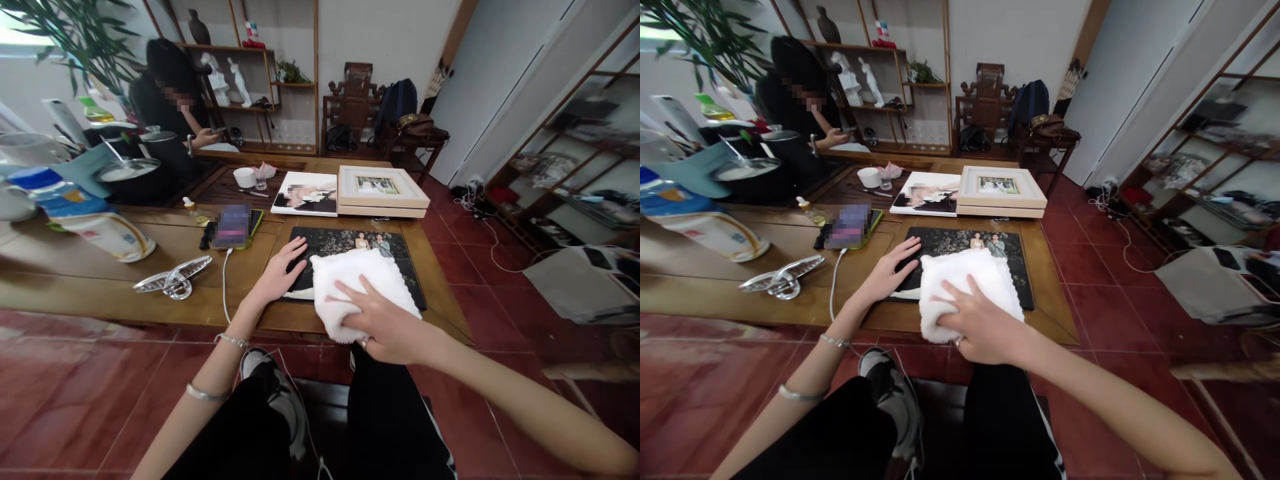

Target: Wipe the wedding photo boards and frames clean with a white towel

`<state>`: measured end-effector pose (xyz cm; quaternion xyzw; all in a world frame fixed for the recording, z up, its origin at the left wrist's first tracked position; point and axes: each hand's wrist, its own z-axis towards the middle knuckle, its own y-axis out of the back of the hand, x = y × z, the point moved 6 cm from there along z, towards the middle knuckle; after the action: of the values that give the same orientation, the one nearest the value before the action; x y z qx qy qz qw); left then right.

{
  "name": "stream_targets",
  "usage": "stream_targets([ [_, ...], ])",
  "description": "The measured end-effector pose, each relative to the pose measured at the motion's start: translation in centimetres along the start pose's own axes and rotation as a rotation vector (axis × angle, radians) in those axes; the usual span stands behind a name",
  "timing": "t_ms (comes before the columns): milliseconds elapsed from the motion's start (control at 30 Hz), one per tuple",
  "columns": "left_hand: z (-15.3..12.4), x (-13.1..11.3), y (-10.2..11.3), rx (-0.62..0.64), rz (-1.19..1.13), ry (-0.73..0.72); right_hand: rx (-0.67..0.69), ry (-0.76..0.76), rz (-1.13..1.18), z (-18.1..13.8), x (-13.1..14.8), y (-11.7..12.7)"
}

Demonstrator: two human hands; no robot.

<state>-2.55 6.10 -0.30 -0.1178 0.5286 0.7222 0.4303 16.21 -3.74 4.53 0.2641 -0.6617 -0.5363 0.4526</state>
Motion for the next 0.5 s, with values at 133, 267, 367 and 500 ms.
stream_targets([
  [133,0.0,-0.1,0.0,0.0,-0.004,-0.001,-0.011,0.005,0.027,0.6,-1.0,0.6],
  [267,0.0,0.1,0.0,-0.003,-0.001,-0.005,-0.114,-0.083,0.008,3.7,-5.2,1.9],
  [367,0.0,0.1,0.0,-0.007,0.001,-0.003,-0.185,-0.178,-0.03,6.8,-8.8,3.0],
  [500,-0.1,0.1,0.1,0.0,-0.002,-0.001,-0.253,-0.226,-0.04,9.4,-11.0,3.8],
])
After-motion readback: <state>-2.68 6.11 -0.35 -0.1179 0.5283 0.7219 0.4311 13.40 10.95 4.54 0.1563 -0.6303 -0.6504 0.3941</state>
